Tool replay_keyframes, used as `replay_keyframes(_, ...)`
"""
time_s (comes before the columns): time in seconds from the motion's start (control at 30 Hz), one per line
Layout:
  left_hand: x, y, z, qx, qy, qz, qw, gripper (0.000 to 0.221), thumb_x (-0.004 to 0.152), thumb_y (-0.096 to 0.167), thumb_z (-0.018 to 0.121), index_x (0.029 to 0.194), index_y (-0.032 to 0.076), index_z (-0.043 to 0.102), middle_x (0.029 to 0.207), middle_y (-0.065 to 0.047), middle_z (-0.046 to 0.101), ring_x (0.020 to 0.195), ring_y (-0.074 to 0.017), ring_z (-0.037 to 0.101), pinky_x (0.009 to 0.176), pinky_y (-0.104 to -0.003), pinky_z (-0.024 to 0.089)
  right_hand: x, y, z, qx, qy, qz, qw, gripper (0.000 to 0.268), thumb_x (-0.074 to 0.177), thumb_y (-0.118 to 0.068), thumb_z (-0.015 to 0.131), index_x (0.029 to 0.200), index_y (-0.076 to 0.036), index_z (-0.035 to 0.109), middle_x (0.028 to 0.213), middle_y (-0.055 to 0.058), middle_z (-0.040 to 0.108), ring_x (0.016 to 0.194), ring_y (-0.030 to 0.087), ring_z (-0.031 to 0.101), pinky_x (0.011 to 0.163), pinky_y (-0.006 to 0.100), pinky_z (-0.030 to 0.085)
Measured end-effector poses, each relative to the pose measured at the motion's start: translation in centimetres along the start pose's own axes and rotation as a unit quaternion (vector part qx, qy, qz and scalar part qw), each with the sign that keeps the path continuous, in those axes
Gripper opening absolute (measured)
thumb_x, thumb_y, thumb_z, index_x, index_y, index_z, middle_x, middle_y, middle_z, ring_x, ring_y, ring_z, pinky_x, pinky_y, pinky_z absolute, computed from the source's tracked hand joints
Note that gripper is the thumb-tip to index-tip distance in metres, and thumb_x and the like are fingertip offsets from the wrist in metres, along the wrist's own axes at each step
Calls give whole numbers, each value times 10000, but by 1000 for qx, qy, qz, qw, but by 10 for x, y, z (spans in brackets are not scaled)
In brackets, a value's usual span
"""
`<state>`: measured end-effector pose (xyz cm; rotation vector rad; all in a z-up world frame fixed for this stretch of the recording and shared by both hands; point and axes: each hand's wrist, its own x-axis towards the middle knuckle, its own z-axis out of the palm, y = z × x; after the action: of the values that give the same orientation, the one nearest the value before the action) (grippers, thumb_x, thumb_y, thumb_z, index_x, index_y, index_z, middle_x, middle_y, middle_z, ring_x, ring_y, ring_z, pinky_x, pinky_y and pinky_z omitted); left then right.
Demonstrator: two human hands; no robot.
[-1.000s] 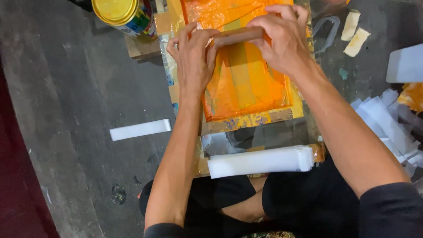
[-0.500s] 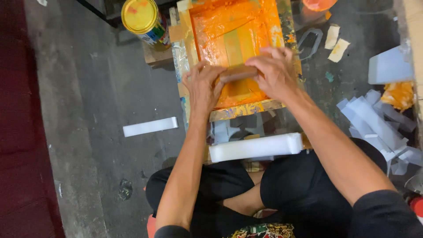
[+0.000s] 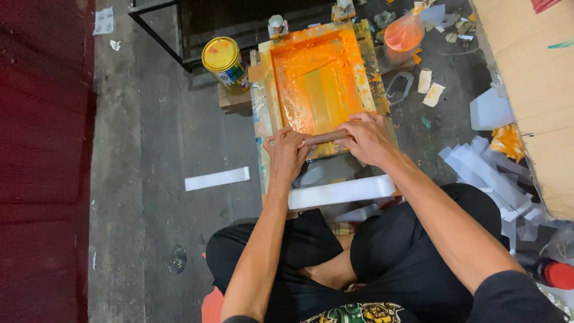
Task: Manual screen printing of orange ink onto small white label strips using a hand-held squeegee.
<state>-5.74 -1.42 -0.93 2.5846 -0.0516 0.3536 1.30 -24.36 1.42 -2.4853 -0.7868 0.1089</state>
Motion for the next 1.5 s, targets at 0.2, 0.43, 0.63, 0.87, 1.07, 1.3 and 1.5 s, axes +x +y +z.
replay_keyframes(0.2,-5,-2,6,-67,-4,-38,997,202,878,158,744,1061,245,742,971,44,719,1208,-202,567,1047,-515,255,-1,6,14,14,31,10,999,160,975,-359,690,1010,-206,720,909,-28,742,1266,190,600,1067,465,297)
replay_keyframes(0.43,-4,0,4,-70,-3,-41,997,175,881,205,767,1047,251,733,967,57,710,1221,-180,563,1058,-505,249,-4,3,16,9,46,12,999,224,987,-432,677,1015,-212,707,905,-30,739,1246,175,610,1089,472,281)
replay_keyframes(0.63,-4,-1,3,-93,0,-37,995,206,884,158,758,1064,256,738,942,61,699,1219,-188,558,1058,-505,236,-6,4,17,1,60,-4,998,212,998,-383,685,1055,-182,719,944,-3,746,1251,187,606,1082,490,285)
replay_keyframes(0.87,9,-10,-1,-51,2,28,998,183,902,116,715,1041,235,726,915,28,672,1245,-230,551,1031,-524,230,9,17,15,-26,74,-71,994,202,950,-233,731,1144,-179,721,1017,11,758,1293,230,592,1056,491,310)
replay_keyframes(1.07,82,-26,5,-39,70,51,996,242,889,79,665,1058,234,744,978,54,696,1122,-238,575,988,-487,274,83,46,16,-60,118,-97,986,364,855,-57,758,1200,-172,748,1152,38,754,1257,271,578,1038,474,326)
replay_keyframes(1.3,149,-47,23,-6,124,58,991,240,861,50,760,1086,131,755,1082,48,724,1157,-218,546,1021,-447,242,146,60,13,-53,205,-184,960,284,904,63,868,1162,-36,802,1131,66,800,1078,286,578,1061,460,259)
replay_keyframes(1.5,152,-52,26,-18,108,66,992,239,860,27,731,1073,130,760,1068,36,748,1178,-226,538,1014,-450,241,142,56,12,-51,185,-161,968,314,883,107,825,1172,-8,779,1191,100,809,1142,308,572,1093,477,259)
